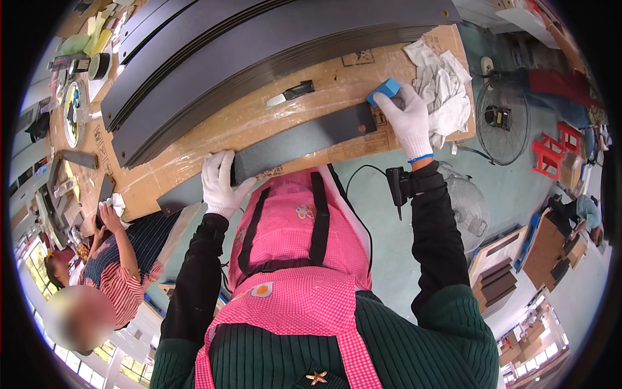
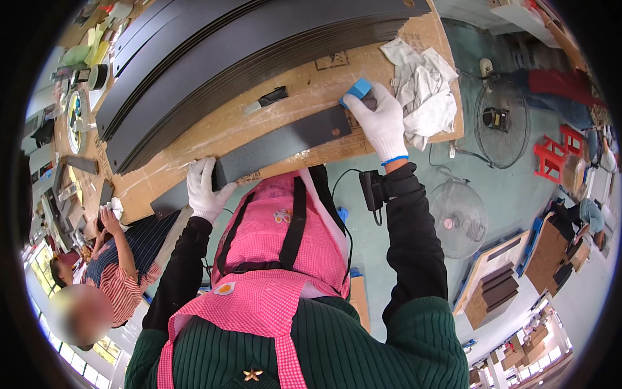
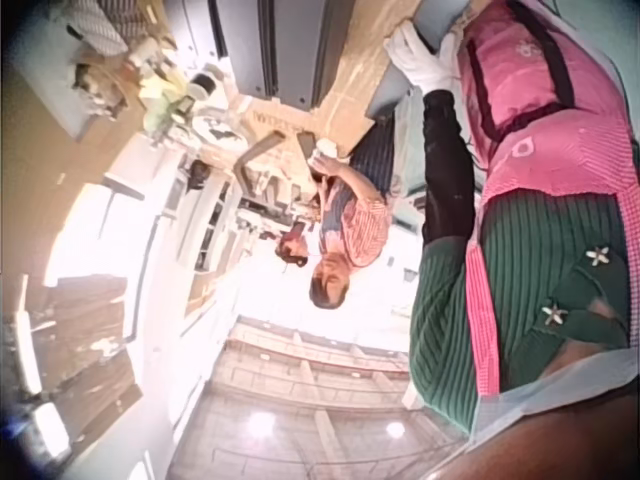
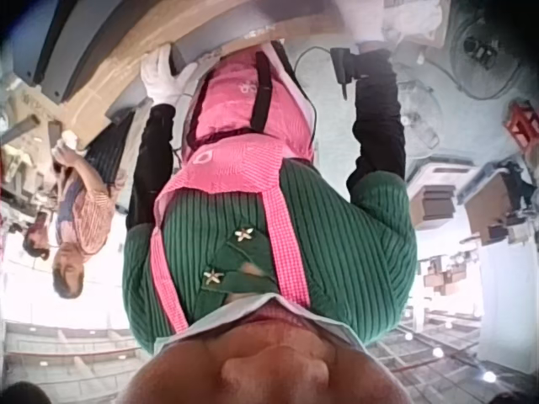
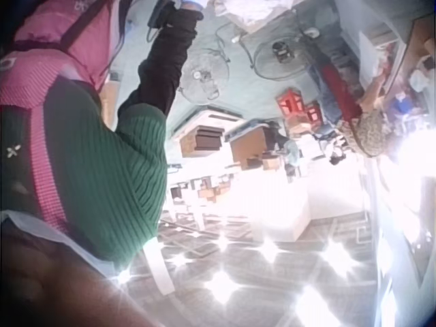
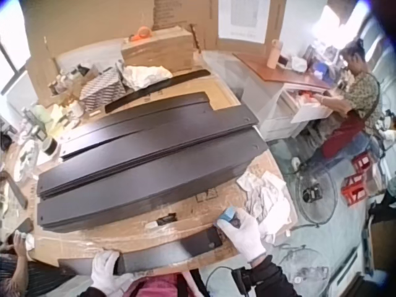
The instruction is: Sanding and wiping down wooden furniture components at a workbench.
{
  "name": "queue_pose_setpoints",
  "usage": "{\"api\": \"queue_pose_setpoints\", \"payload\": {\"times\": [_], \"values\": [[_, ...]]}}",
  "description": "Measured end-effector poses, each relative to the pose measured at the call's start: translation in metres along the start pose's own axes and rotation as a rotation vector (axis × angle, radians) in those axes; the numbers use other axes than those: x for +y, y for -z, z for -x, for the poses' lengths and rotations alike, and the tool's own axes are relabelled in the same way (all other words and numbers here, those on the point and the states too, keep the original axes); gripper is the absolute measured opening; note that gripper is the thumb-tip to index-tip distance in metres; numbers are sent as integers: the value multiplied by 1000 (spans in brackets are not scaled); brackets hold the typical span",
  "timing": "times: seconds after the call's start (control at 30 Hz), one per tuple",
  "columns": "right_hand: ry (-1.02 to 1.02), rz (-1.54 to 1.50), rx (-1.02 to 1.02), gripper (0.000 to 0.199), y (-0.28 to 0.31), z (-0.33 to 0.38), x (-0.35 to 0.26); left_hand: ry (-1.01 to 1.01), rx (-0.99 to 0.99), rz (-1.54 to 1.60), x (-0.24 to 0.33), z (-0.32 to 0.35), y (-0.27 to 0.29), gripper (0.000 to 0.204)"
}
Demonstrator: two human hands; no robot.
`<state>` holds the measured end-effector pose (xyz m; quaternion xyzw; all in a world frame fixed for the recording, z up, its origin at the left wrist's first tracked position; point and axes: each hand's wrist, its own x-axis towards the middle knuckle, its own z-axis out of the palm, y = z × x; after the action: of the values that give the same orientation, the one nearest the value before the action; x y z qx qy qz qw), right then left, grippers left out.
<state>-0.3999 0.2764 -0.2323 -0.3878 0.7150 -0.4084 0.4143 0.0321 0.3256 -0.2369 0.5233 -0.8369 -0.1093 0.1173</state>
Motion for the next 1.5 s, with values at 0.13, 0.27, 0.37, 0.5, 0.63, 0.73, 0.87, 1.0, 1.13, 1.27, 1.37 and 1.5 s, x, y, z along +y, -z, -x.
{"api": "queue_pose_setpoints", "payload": {"times": [0.13,0.27,0.37,0.5,0.63,0.73,0.87,1.0,1.13,1.27,1.37,1.5], "values": [[-15,42,54,30,6,37,11,21,-47,-11,4,-1,6,95],[-175,16,104,32,23,98,18,-1,-90,-18,5,-2,8,99],[-226,-70,166,35,37,128,20,-33,-62,-28,4,-3,7,99],[-317,-144,250,31,50,131,8,-144,-125,59,-2,-7,23,79],[-153,-136,240,32,54,116,-12,-35,-377,27,-15,-25,50,56],[-127,-118,225,31,51,96,-18,151,-353,-31,-19,-43,45,51],[-67,-171,285,29,45,73,-11,93,-108,-33,-17,-48,22,53],[-96,-177,233,29,34,56,-2,76,-62,-29,-20,-42,13,54],[-83,-179,185,29,15,36,-1,76,-44,-10,-22,-40,13,54],[-52,-277,138,28,1,22,-3,91,-53,-8,-22,-40,11,54],[-55,-213,102,28,1,24,0,90,-48,-16,-24,-38,8,54],[-50,-78,147,27,4,51,12,83,-35,-14,-25,-37,8,55]]}}
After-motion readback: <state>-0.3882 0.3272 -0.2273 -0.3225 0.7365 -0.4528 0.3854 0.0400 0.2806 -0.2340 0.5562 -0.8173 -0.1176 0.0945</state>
